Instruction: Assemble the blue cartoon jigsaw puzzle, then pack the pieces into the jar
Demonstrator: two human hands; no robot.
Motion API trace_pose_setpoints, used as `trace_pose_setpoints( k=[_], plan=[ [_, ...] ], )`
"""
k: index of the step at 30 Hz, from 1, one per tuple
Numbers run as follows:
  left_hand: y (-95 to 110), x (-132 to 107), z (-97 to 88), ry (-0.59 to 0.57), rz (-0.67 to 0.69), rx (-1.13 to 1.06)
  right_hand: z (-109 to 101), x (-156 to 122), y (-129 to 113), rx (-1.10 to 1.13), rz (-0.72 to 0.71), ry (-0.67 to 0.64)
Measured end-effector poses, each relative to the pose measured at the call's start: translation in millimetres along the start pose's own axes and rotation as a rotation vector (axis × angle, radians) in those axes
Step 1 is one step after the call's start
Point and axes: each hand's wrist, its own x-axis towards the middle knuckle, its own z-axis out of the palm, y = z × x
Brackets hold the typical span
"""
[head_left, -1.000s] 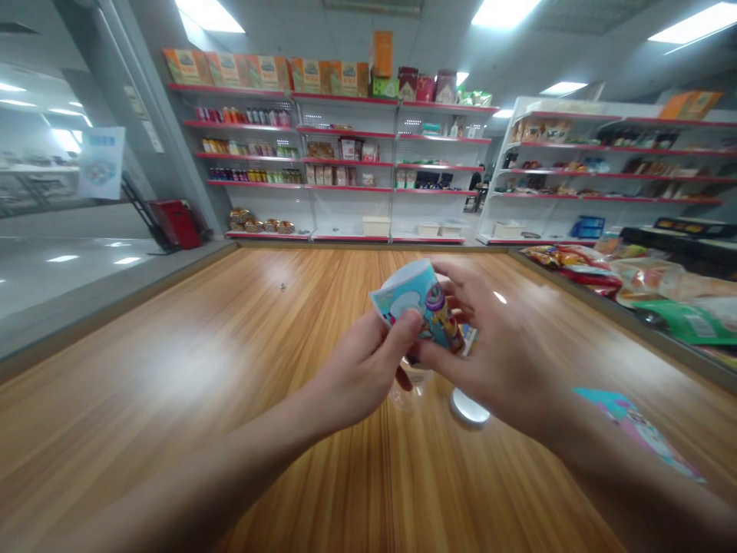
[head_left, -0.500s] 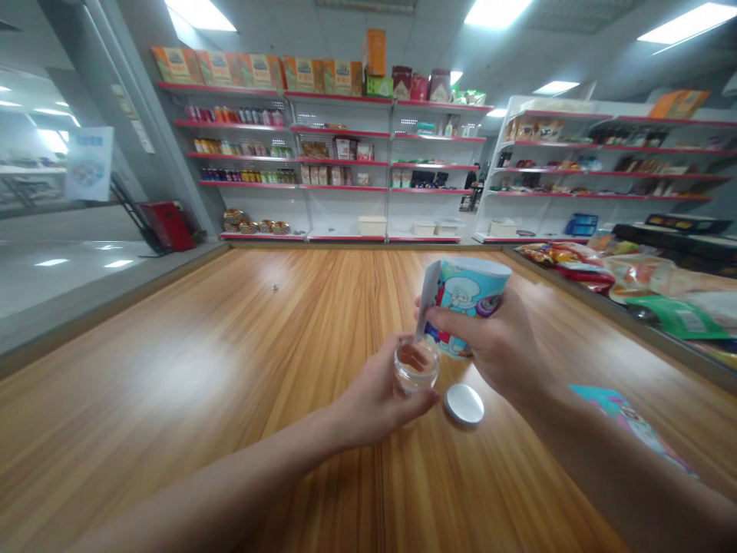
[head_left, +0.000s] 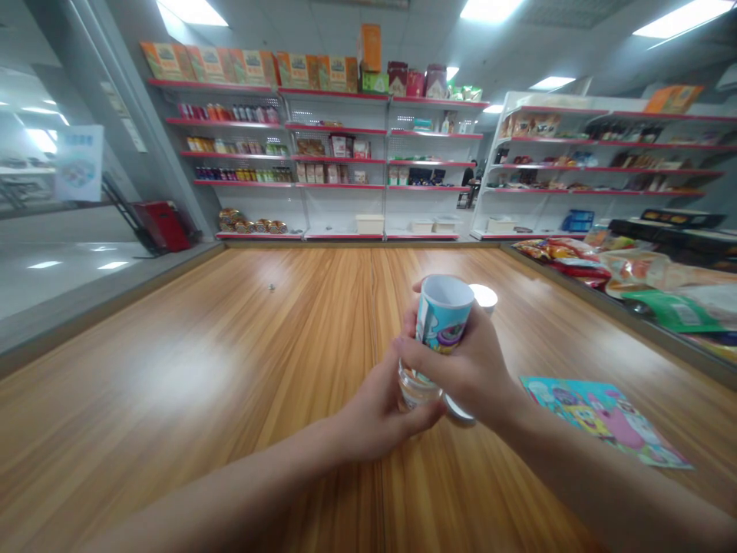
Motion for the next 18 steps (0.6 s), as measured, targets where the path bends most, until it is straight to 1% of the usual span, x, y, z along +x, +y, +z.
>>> trace_pose_setpoints(
  k=[3, 5, 8, 10, 13, 18],
  plan=[
    [-1.9, -0.1, -1.0, 0.020, -0.005, 0.023, -0.6, -1.6, 7.7, -0.029, -0.120, -0.020],
    [-3.5, -0.3, -1.7, 0.029, -0.005, 0.025, -2.0, -1.4, 12.7, -0.047, -0.170, -0.027],
    [-5.3, -1.2, -1.8, 0.023, -0.009, 0.007, -3.0, -0.8, 17.7, 0.030, -0.181, -0.088],
    [-6.1, -2.1, -1.5, 0.014, -0.010, 0.001, -2.8, -1.0, 18.8, 0.072, -0.201, -0.088],
    [-7.0, -2.8, -1.3, 0.002, 0.007, 0.029, -1.6, -2.0, 18.1, 0.055, -0.269, -0.046],
    [-5.4, -2.3, -1.4, -0.009, 0.019, 0.083, -1.5, -2.0, 17.0, 0.010, -0.289, -0.076]
  ],
)
